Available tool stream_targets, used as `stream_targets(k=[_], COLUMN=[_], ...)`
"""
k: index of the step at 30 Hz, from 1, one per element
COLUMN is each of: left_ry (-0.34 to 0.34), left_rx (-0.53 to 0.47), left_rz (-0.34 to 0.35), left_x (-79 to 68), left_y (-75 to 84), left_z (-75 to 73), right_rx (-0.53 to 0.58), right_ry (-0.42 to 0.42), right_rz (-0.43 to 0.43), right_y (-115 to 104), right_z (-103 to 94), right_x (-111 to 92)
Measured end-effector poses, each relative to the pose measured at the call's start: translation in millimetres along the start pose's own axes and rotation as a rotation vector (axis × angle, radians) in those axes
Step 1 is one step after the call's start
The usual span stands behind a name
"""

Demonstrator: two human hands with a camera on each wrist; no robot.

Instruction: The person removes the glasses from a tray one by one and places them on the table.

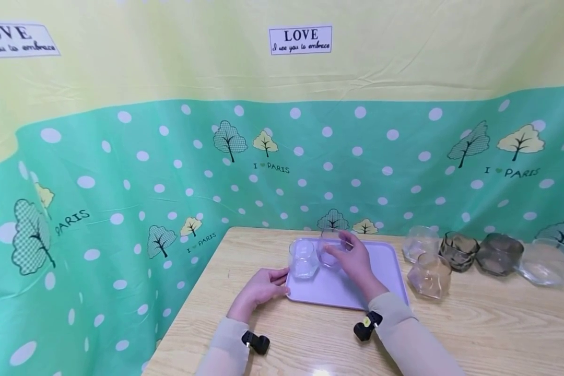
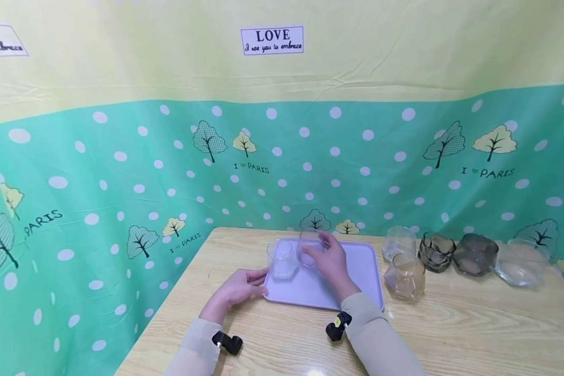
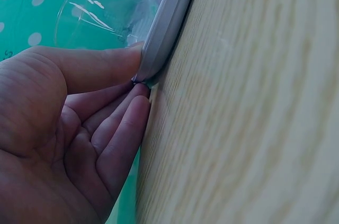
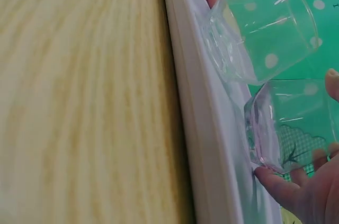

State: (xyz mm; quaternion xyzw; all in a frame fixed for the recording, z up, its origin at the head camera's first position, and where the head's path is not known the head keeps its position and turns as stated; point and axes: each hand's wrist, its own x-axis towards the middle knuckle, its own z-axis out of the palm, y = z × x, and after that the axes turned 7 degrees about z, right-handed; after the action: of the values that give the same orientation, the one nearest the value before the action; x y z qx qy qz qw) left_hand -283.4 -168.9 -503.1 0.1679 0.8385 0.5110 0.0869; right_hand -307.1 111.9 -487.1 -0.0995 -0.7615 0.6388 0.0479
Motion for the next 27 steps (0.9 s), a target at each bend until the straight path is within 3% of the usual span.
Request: stream_targets(k=[7,17,27], left_ry=[0.001,0.002,-0.003], left_rx=[0.012,0.014,0.000], left_rz=[-0.011,0.005,0.010], left_x=[0.1,0.3,0.2], left_y=[0.3,-0.5,-0.1], left_z=[-0.3,-1.5,-0.6], right_rx=[0.234,0.123,0.097], right_ry=[-0.017,-0.025,-0.028], right_rz=[0.112,0.045,0.014], right_y=[-2,-6,-7], right_z=[-2.9,-6.7,-23.1], right_x=[-13,-29,-39])
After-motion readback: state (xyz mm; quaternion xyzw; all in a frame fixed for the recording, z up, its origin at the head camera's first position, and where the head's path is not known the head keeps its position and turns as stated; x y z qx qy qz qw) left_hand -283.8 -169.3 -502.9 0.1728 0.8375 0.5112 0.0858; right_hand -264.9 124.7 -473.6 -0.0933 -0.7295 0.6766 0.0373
